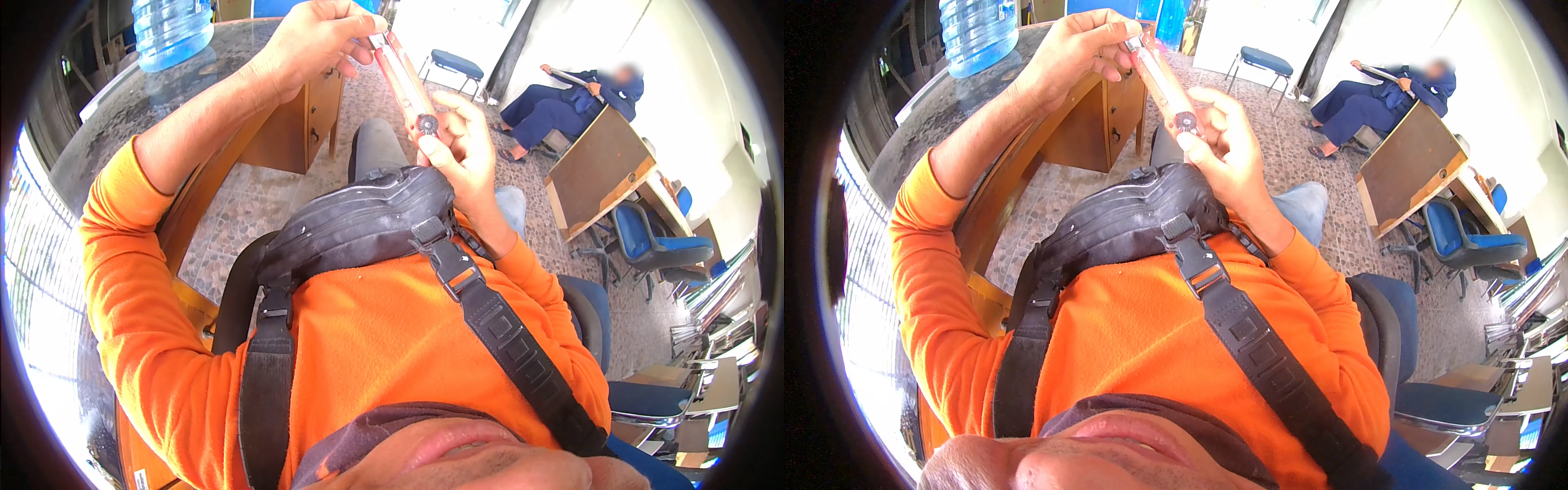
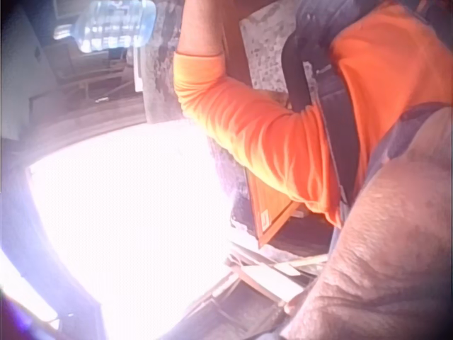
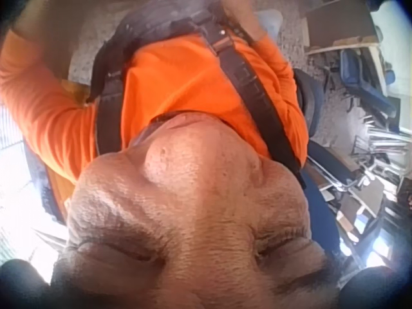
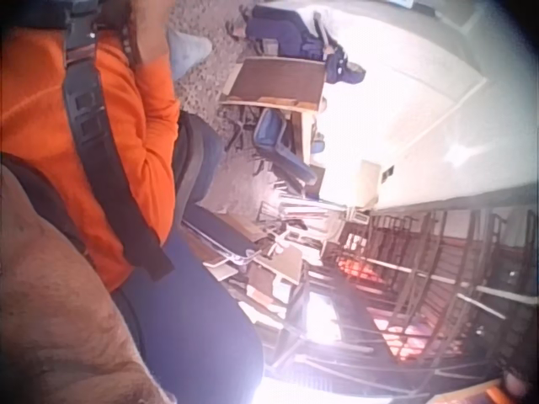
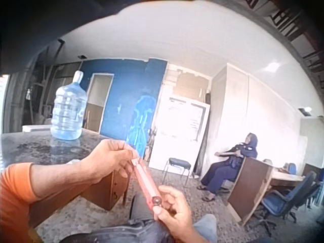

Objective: The person holds a small red device and repeatedly opens and closes its casing while seated. They manipulate the device with both hands, turning it over and inspecting the internal components without using any tools.

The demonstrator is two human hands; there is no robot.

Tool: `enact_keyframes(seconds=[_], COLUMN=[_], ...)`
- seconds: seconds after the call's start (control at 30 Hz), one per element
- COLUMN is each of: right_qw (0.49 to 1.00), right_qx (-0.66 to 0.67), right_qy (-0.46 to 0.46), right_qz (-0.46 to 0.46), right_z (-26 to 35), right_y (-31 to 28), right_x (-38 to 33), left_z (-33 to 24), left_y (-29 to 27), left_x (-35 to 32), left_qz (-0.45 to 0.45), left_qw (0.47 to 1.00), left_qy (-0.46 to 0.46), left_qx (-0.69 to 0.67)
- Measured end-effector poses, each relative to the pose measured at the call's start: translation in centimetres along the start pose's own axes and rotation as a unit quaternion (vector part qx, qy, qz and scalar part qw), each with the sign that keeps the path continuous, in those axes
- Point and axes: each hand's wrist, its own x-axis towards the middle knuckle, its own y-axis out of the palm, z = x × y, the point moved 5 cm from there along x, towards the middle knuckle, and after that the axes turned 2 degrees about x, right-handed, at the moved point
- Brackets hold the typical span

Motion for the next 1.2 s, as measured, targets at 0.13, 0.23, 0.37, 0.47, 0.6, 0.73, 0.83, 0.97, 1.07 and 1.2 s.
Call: enact_keyframes(seconds=[0.13,0.23,0.37,0.47,0.6,0.73,0.83,0.97,1.07,1.2], right_qw=[0.998,0.998,0.999,0.999,0.999,0.997,0.994,0.994,0.994,0.991], right_qx=[-0.065,-0.039,0.027,0.006,-0.013,0.002,0.008,0.033,0.062,0.092], right_qy=[-0.022,-0.051,-0.033,-0.032,0.009,0.038,0.061,0.075,0.059,0.084], right_qz=[0.003,-0.007,0.009,0.033,0.040,0.068,0.087,0.070,0.062,0.043], right_z=[0.5,1.9,3.9,3.6,3.1,2.4,2.1,2.0,1.7,0.8], right_y=[0.0,0.5,2.0,3.2,2.8,2.3,2.4,2.1,1.8,2.2], right_x=[0.1,1.5,3.6,3.2,3.0,2.9,2.9,2.9,3.1,2.9], left_z=[-1.1,-2.5,-2.9,-2.3,-1.3,-1.2,-0.4,0.8,0.5,0.5], left_y=[0.7,1.5,2.6,3.2,3.4,3.9,3.9,3.5,3.8,3.9], left_x=[-0.7,-1.6,-2.4,-2.7,-2.9,-3.0,-3.0,-2.1,-2.5,-2.8], left_qz=[0.034,0.062,0.141,0.166,0.167,0.142,0.147,0.134,0.115,0.110], left_qw=[0.990,0.973,0.957,0.951,0.951,0.969,0.980,0.981,0.983,0.982], left_qy=[-0.011,0.014,0.017,0.010,-0.006,0.022,0.035,0.044,0.053,0.090], left_qx=[-0.135,-0.222,-0.251,-0.260,-0.259,-0.200,-0.133,-0.131,-0.132,-0.128])
